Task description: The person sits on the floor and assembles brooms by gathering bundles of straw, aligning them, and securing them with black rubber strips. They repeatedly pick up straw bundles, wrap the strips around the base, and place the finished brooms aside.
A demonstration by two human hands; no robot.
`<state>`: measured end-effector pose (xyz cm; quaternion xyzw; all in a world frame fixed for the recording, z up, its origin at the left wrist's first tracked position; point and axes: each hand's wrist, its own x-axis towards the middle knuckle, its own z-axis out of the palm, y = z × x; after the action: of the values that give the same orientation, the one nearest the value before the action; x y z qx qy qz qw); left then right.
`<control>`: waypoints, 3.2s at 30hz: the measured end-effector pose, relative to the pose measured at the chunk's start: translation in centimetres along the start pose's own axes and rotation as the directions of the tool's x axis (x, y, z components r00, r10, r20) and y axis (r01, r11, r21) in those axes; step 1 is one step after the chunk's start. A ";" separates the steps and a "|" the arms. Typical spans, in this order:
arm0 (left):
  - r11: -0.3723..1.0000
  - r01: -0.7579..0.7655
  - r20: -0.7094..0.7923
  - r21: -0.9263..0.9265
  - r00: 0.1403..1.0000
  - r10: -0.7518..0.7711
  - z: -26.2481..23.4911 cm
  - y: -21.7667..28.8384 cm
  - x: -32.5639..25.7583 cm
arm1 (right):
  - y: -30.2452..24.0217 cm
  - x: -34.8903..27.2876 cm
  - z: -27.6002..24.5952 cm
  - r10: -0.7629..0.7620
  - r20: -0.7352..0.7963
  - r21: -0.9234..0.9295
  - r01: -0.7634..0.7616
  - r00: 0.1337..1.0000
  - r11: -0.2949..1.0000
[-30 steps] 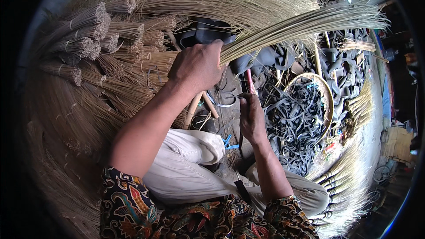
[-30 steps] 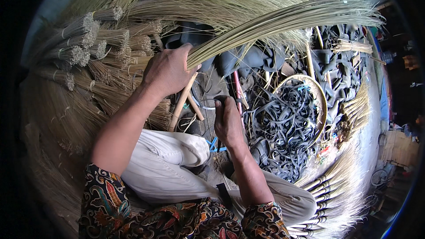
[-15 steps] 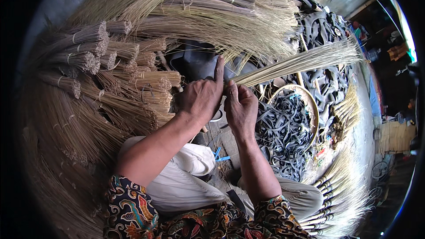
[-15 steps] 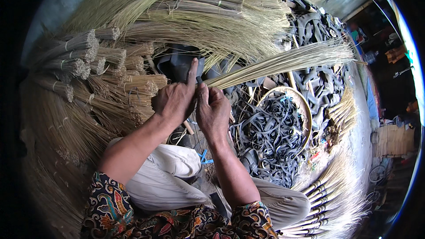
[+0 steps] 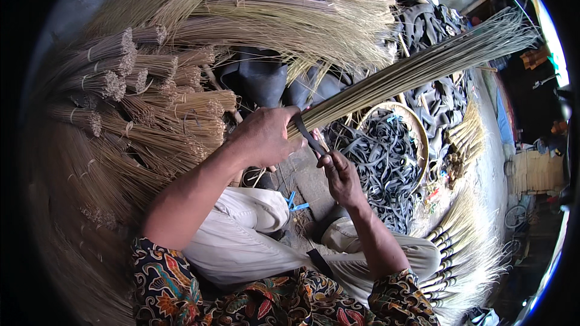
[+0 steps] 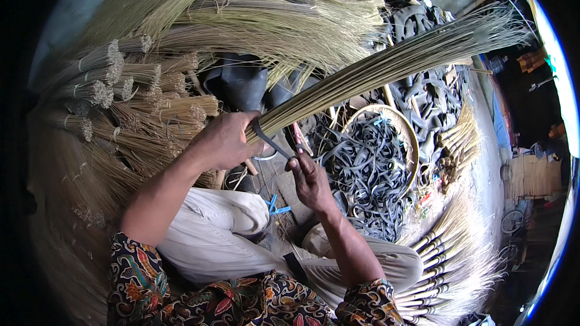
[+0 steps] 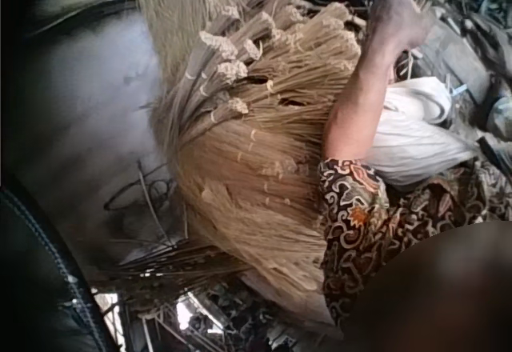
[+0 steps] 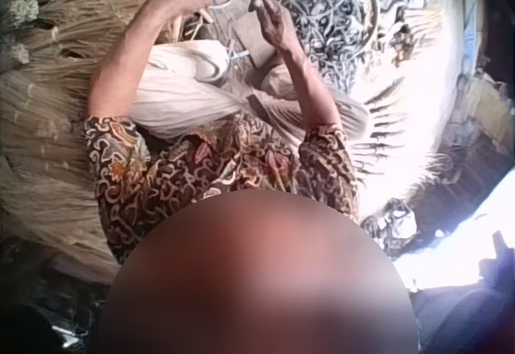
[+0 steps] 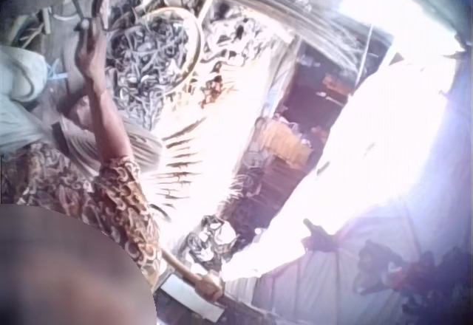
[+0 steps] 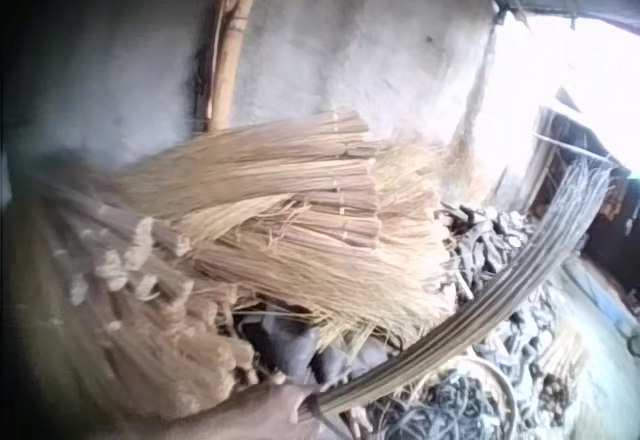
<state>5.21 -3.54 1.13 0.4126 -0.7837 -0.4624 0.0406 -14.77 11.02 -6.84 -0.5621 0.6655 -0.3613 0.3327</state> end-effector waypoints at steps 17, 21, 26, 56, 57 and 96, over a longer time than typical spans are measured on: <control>0.957 -0.151 -0.136 0.248 0.973 0.189 6.2 -2.7 2.3 | -7.6 4.3 -3.0 0.168 -0.018 -0.348 -0.164 0.986 0.923; 0.937 -0.149 -0.172 0.314 0.962 0.211 7.2 -3.6 2.7 | -6.3 6.7 -0.8 0.171 0.128 0.012 -0.174 0.977 0.985; 0.897 -0.081 -0.292 0.435 0.929 0.225 7.1 -4.8 3.5 | -4.3 4.6 1.5 0.166 0.019 0.541 -0.150 0.986 0.827; 0.966 -0.233 -0.163 0.115 0.954 0.250 5.8 0.0 1.6 | -3.7 0.7 -1.1 0.180 -0.019 0.613 -0.131 0.984 0.779; 0.946 -0.287 -0.200 0.149 0.928 0.313 5.7 -0.5 1.6 | -3.8 0.6 -1.3 0.184 0.017 0.573 -0.160 0.983 0.804; 0.932 -0.349 -0.184 0.101 0.914 0.362 5.2 0.8 0.6 | -7.3 4.9 -7.7 -0.403 0.327 -0.660 0.511 0.855 0.551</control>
<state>2.05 -0.19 -1.43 0.3087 -0.8524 -0.3774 0.1888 -18.37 6.24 3.20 -0.8232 0.5582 -0.1016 0.0211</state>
